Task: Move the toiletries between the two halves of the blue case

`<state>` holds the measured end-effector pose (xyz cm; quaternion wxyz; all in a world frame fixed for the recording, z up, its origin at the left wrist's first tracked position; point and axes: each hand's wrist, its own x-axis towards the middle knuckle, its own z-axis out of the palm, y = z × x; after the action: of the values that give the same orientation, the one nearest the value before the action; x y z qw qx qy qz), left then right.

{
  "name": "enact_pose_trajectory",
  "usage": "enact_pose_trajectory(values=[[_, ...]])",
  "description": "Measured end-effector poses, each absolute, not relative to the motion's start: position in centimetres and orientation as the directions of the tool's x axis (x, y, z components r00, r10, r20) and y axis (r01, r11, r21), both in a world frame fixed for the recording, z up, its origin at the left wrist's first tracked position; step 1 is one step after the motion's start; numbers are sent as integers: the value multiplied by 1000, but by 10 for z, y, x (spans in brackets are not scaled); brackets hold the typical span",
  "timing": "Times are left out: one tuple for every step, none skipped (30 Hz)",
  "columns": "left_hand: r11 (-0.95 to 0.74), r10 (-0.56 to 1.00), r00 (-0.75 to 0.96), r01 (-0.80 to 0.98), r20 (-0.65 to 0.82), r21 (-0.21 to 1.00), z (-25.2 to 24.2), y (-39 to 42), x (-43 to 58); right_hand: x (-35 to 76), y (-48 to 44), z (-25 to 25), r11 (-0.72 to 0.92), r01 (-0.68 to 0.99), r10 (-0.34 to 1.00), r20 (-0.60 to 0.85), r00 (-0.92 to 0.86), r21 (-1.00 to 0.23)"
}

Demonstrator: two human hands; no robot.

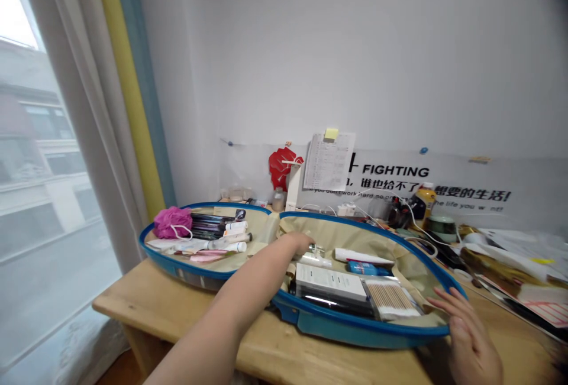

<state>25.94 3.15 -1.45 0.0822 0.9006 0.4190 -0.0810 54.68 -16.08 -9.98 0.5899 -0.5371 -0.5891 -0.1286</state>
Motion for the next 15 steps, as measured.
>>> enact_pose_trajectory(values=[[-634,742,636,768,-210,87,-15,31,260,547,-160,-100,389,785,476,835,277,-482],[-633,743,637,768,-203,95,-14,30,260,546,-160,-100,389,786,472,837,278,-480],[-633,745,640,767,-189,104,-13,28,261,546,-160,-100,389,787,471,838,276,-478],[-635,745,645,764,-168,114,-10,25,261,545,-160,-99,388,789,469,839,276,-477],[-641,745,654,757,-136,127,-5,22,262,545,-160,-99,387,790,467,840,278,-476],[-650,742,664,746,-93,141,1,18,262,545,-160,-99,384,791,466,839,280,-477],[-662,738,674,733,-39,155,8,14,260,545,-161,-98,381,792,467,839,281,-478],[-673,733,680,721,20,167,17,10,256,544,-161,-98,381,793,470,838,278,-476],[-681,730,679,711,80,174,27,6,249,545,-161,-98,382,794,472,838,272,-473],[-683,731,670,709,134,177,37,2,238,545,-162,-98,385,795,473,840,266,-469],[-675,738,651,716,180,177,46,-1,224,545,-162,-98,388,795,474,841,261,-466],[-658,752,624,732,212,176,54,-3,207,545,-162,-98,392,795,473,842,259,-464],[-629,774,589,758,230,173,59,-5,186,545,-161,-98,395,793,470,844,259,-463],[-586,805,545,793,236,169,63,-6,163,545,-161,-98,397,791,468,844,262,-465],[-534,839,495,829,227,164,63,-7,140,544,-161,-98,401,788,464,845,266,-468]])
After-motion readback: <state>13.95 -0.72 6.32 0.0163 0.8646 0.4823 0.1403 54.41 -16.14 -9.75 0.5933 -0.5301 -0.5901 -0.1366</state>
